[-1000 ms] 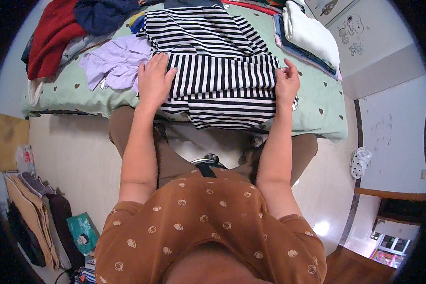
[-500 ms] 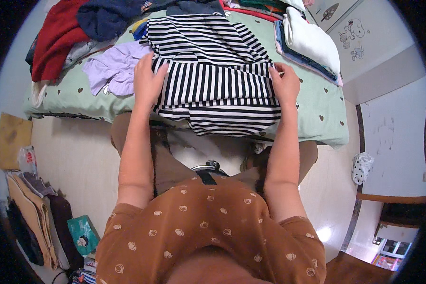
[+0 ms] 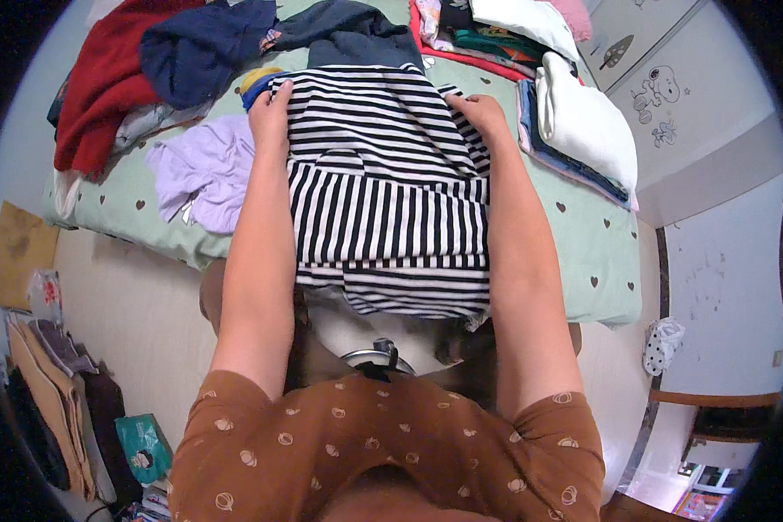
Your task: The person folds several garments on a bed, including jeans, a white sweatshirt, a striped shirt, and a purple top. Each item is smoothed, folded into a compact rectangle, and placed into a growing stack.
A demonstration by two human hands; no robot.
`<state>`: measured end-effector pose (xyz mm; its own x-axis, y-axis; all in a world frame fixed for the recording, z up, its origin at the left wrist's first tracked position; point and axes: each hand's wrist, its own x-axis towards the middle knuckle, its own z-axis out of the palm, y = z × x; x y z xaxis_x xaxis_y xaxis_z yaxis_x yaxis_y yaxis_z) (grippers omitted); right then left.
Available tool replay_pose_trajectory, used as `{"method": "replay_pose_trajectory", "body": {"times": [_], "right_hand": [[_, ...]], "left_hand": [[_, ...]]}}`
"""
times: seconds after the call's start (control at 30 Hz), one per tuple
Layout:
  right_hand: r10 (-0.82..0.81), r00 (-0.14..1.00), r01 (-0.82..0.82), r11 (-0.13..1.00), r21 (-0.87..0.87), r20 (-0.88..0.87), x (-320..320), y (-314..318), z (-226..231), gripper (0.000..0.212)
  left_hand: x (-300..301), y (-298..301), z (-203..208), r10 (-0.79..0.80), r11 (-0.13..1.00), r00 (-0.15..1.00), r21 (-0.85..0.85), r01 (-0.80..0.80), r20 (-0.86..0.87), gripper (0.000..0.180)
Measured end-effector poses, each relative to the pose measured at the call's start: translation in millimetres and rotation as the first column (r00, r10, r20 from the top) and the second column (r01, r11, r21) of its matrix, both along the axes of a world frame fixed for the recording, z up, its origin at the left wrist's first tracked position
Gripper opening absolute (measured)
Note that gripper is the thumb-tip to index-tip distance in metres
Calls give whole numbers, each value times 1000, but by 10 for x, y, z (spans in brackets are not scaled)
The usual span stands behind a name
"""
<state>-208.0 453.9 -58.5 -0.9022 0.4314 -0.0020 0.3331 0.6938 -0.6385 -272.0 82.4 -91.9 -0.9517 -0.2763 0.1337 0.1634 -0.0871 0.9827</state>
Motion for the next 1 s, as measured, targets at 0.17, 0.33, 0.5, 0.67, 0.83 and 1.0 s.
{"method": "replay_pose_trajectory", "body": {"times": [0.17,0.33,0.5,0.67,0.83,1.0], "right_hand": [[-106,915,14,973,-231,-389,127,-242,166,29],[-299,656,125,949,-290,-693,65,480,42,23],[-400,535,179,914,-363,-744,28,546,-43,31],[-235,563,92,971,-223,-792,132,543,233,39],[-182,959,90,923,-375,-217,105,663,30,61],[-364,707,-330,587,-739,-606,131,551,118,23]], "left_hand": [[182,-157,113,-48,979,992,192,71,-120,16],[227,-45,299,-39,989,982,130,64,-184,16],[-1,-101,257,-22,985,990,169,46,-141,17],[-259,-234,489,-167,983,984,-67,172,68,30],[-661,-156,451,-350,897,889,-167,409,294,44],[-656,-133,293,-322,942,943,66,328,-90,13]]}}
